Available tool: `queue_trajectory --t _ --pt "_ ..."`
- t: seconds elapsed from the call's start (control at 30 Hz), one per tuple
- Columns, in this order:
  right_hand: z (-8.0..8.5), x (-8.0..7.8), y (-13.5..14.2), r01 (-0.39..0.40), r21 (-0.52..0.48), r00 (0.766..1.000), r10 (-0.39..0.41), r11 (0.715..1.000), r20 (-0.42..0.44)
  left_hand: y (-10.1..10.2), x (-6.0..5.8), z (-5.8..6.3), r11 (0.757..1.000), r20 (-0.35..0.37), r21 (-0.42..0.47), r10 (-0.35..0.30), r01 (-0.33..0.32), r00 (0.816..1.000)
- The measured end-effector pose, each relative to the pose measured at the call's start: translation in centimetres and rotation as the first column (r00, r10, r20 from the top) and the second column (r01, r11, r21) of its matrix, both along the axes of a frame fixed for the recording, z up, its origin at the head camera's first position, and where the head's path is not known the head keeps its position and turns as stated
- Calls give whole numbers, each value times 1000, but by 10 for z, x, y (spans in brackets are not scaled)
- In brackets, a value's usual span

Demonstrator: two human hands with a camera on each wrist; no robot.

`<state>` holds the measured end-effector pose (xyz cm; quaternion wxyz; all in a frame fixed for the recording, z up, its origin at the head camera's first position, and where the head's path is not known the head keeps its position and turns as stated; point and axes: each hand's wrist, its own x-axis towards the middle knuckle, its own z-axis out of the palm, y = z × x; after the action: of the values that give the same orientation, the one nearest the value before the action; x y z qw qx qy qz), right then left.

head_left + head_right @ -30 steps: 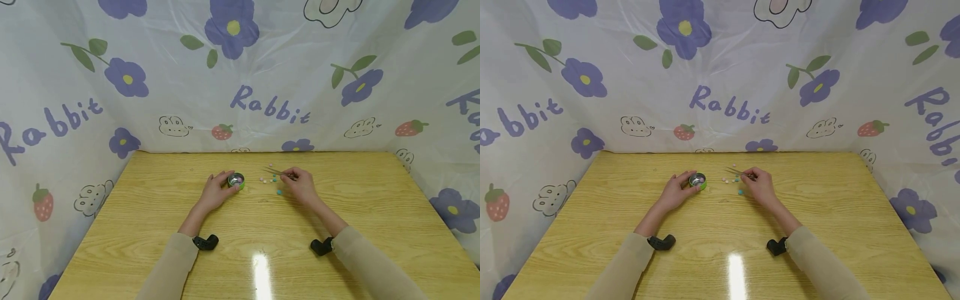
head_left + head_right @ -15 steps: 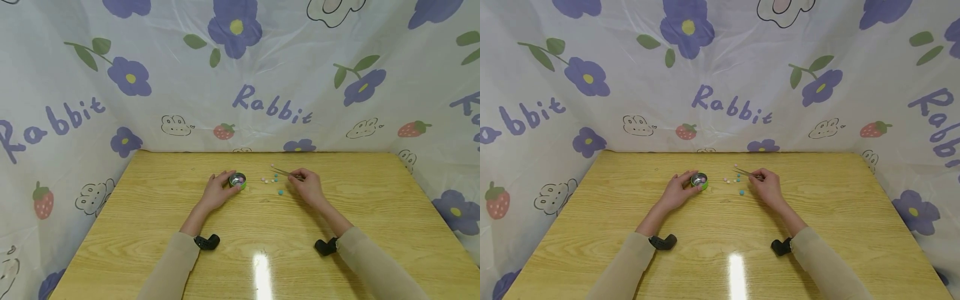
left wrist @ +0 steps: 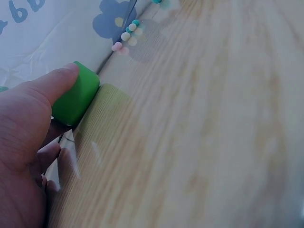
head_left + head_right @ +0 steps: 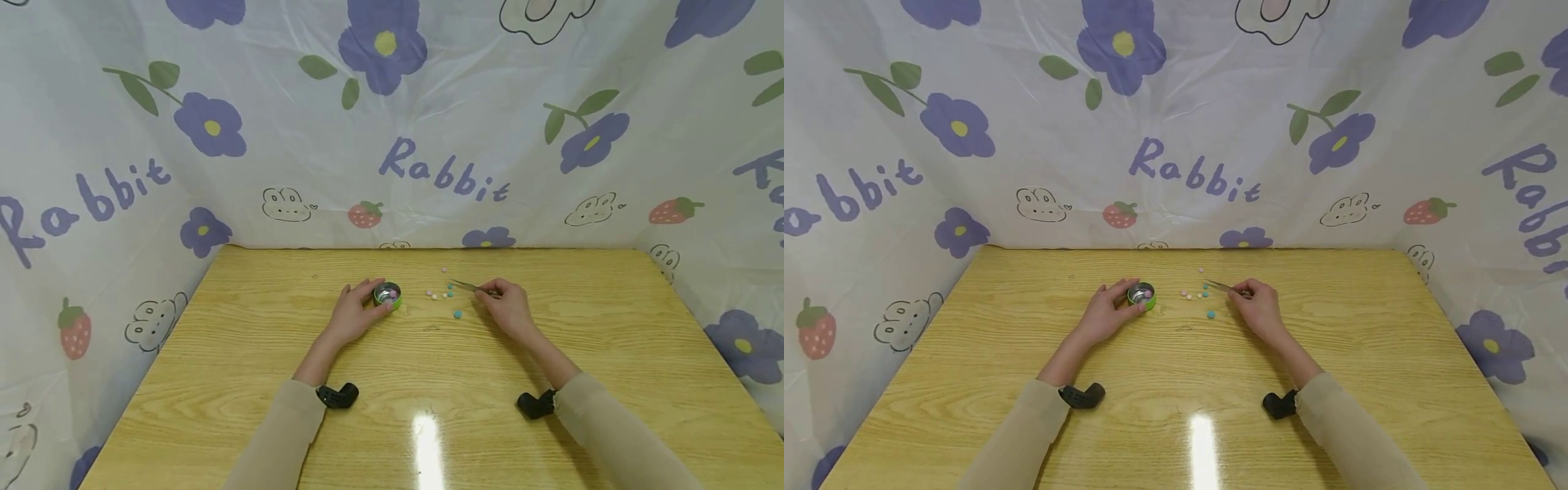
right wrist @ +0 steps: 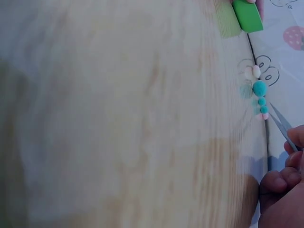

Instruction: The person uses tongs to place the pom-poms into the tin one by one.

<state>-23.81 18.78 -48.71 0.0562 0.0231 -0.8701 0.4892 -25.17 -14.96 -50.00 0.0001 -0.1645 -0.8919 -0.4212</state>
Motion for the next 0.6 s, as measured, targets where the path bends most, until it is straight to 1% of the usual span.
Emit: queue_trajectory --t 0.6 --pt "2 1 2 -4 39 1000 4 999 13 1 2 4 1000 2 8 1 -1 1000"
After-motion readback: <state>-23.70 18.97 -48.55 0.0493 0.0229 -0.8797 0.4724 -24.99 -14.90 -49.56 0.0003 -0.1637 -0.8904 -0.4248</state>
